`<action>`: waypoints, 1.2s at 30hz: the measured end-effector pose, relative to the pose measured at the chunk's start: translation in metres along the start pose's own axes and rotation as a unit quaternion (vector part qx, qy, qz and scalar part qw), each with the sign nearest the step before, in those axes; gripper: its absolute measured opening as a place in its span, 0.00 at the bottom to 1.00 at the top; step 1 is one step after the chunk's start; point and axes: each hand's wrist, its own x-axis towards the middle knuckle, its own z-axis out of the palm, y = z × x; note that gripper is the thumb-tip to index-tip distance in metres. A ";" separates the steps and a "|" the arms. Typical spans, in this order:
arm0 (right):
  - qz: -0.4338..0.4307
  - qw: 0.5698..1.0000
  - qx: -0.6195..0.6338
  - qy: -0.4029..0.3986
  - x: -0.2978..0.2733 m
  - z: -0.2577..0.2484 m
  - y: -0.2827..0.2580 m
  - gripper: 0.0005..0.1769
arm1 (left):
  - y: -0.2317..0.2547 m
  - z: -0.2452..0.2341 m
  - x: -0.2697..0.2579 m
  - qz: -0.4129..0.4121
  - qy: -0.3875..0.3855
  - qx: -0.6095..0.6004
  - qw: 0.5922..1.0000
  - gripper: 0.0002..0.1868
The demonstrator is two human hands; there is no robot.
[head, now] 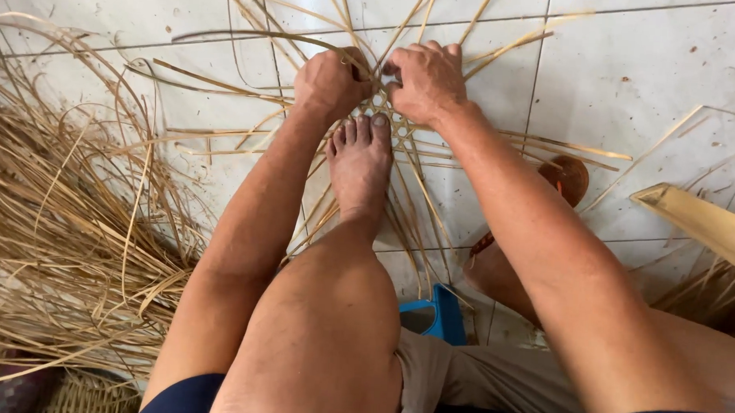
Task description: Weaving the base of a basket by interlacing dried plant fibers while sitting on a low stool.
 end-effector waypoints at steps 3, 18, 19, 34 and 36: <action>0.011 0.998 0.038 0.041 0.004 0.001 -0.006 0.30 | -0.002 0.004 0.000 -0.015 0.013 0.001 1.000 0.17; -0.004 0.995 0.034 0.089 0.003 0.018 -0.002 0.09 | -0.012 0.016 -0.011 0.173 0.091 0.028 0.980 0.09; -0.019 0.994 0.059 0.092 0.003 0.021 0.003 0.07 | -0.007 0.017 -0.007 0.155 0.065 0.058 0.984 0.10; -0.013 0.989 0.140 0.050 0.005 0.012 0.019 0.07 | -0.031 0.037 0.003 0.229 0.135 -0.037 0.963 0.13; 0.012 0.992 0.123 0.039 0.007 0.011 0.013 0.07 | -0.033 0.042 0.000 0.253 0.148 -0.045 0.955 0.09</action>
